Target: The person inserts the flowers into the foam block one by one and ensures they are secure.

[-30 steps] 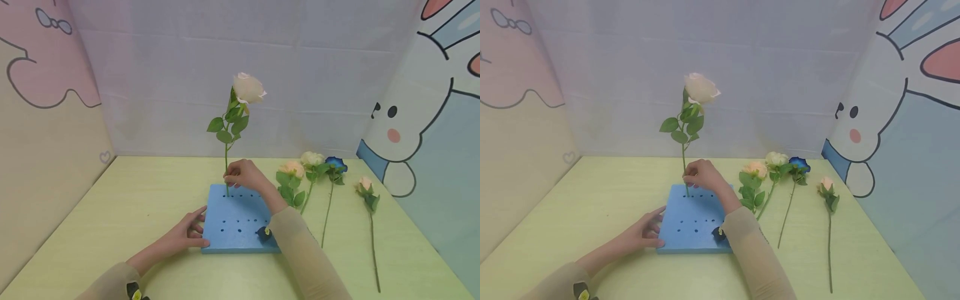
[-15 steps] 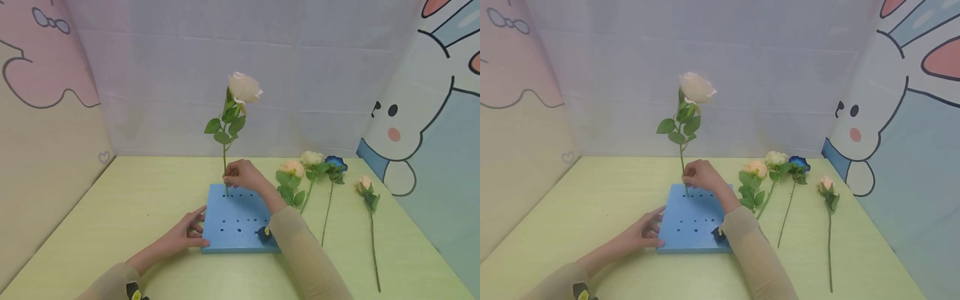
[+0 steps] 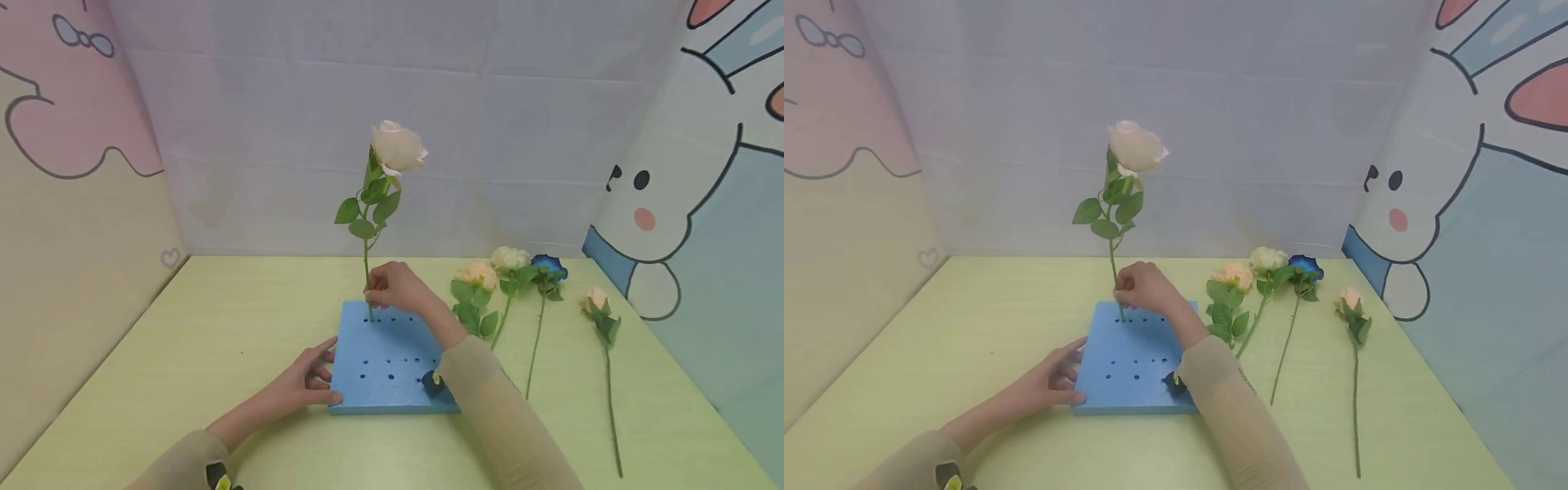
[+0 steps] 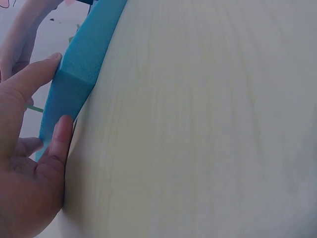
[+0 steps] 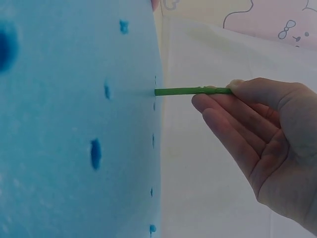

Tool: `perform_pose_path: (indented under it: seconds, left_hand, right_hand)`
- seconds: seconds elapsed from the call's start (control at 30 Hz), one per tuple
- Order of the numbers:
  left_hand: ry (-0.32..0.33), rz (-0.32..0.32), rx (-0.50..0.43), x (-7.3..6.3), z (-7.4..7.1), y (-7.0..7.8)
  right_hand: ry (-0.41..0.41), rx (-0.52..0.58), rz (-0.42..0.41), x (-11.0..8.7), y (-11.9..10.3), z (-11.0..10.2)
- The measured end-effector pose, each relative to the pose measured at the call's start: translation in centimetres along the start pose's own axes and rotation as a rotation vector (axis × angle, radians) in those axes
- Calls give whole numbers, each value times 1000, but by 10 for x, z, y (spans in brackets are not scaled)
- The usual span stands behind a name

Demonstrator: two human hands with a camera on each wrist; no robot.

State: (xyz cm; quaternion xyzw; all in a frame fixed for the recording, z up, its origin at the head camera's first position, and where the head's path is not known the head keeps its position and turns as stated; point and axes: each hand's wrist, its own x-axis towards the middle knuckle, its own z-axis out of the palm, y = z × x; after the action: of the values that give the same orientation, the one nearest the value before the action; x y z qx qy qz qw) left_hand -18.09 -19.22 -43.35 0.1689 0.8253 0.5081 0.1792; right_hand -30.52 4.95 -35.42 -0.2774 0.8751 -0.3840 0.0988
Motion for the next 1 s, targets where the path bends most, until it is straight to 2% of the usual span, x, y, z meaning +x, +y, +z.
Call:
perform_pose_path:
  seconds: [0.17, 1.0]
  left_hand:
    - [1, -8, 2, 0, -1, 1]
    - [11, -35, -9, -1, 0, 2]
  right_hand:
    - [-10, -51, 7, -1, 2, 3]
    - [-14, -64, 25, -3, 1, 4]
